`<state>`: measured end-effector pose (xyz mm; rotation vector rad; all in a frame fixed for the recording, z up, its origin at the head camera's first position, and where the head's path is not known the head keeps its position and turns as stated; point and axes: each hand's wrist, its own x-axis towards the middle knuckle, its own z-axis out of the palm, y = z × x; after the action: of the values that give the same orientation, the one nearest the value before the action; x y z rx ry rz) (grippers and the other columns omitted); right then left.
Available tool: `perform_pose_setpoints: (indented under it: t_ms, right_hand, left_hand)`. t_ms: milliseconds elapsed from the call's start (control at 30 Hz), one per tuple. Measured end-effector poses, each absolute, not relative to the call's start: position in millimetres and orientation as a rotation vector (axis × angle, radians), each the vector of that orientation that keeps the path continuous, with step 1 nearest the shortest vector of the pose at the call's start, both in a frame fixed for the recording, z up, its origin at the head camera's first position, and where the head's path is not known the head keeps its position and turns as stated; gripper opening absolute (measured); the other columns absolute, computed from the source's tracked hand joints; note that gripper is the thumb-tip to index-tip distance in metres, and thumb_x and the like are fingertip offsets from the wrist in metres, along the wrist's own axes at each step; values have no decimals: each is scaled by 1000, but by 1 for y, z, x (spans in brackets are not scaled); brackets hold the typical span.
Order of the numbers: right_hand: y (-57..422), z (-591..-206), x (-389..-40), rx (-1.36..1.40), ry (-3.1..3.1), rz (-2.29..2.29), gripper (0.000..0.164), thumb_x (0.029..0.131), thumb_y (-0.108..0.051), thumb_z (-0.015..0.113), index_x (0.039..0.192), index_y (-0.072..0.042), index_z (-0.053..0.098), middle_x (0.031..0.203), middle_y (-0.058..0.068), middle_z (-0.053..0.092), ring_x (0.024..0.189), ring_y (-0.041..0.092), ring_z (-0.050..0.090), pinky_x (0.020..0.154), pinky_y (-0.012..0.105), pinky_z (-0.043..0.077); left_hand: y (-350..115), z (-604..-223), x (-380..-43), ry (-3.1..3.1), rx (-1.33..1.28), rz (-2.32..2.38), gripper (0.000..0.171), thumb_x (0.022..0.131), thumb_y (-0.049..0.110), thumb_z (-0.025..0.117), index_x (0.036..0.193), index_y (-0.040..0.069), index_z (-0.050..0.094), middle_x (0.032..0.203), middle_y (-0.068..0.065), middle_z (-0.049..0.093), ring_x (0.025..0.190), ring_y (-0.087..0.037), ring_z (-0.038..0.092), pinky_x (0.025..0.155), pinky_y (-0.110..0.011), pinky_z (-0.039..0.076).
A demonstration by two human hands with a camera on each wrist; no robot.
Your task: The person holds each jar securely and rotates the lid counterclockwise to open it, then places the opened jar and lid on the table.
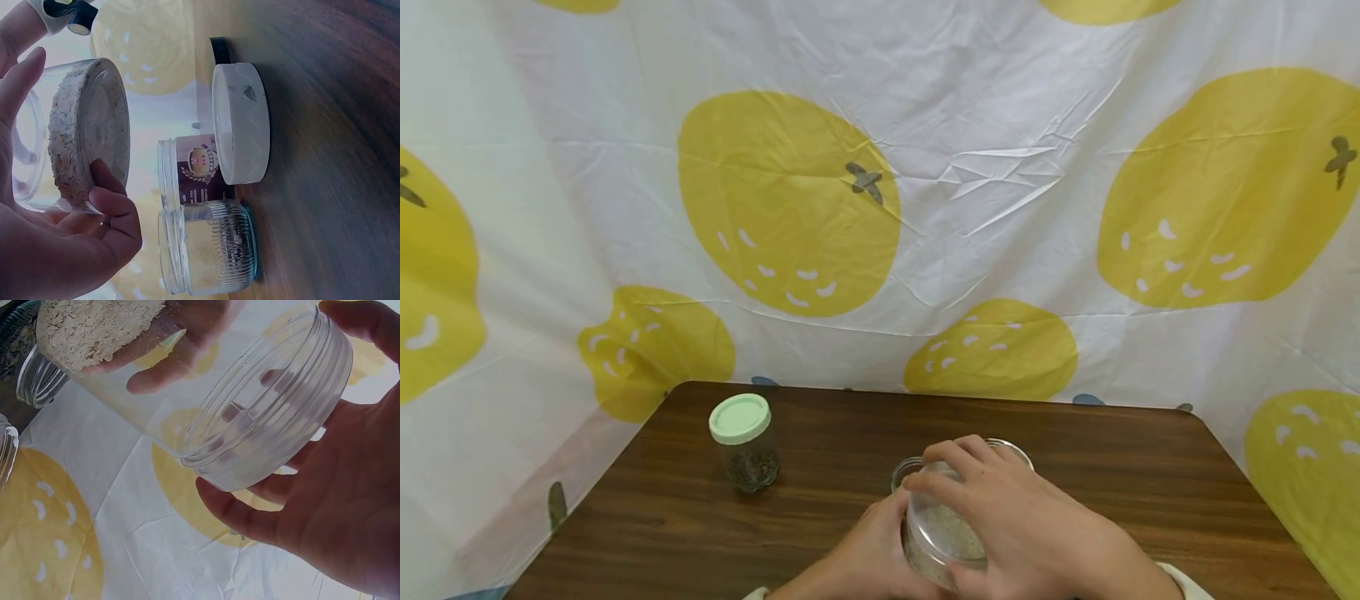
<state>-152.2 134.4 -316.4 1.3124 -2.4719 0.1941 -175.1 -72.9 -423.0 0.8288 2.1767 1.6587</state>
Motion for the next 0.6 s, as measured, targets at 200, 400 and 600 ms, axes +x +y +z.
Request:
perform_pose_setpoints:
  t_ms: [200, 400, 600]
  right_hand:
    - [136, -316, -153, 1394, -2412, 217, 68, 69, -36, 76, 134, -32, 56, 136, -10, 52, 126, 15, 48, 93, 45, 48]
    - [139, -313, -154, 1465, -2393, 244, 71, 69, -34, 77, 136, -31, 54, 137, -9, 51, 127, 16, 49, 98, 46, 47]
    - [140, -310, -152, 1453, -2414, 280, 73, 70, -31, 80, 137, -32, 52, 140, -9, 48, 130, 16, 48, 99, 48, 47]
  left_hand:
    - [-73, -422, -175, 2199, 854, 1649, 79, 75, 27, 90, 141, 33, 46, 130, 7, 60, 111, -7, 61, 89, -24, 52]
    - [-74, -422, -174, 2181, 886, 1654, 82, 76, 24, 89, 143, 38, 44, 131, 4, 61, 110, -7, 61, 88, -25, 53]
    - [-77, -424, -176, 2143, 889, 1658, 84, 77, 27, 89, 145, 36, 40, 133, 4, 59, 111, -9, 61, 90, -26, 53]
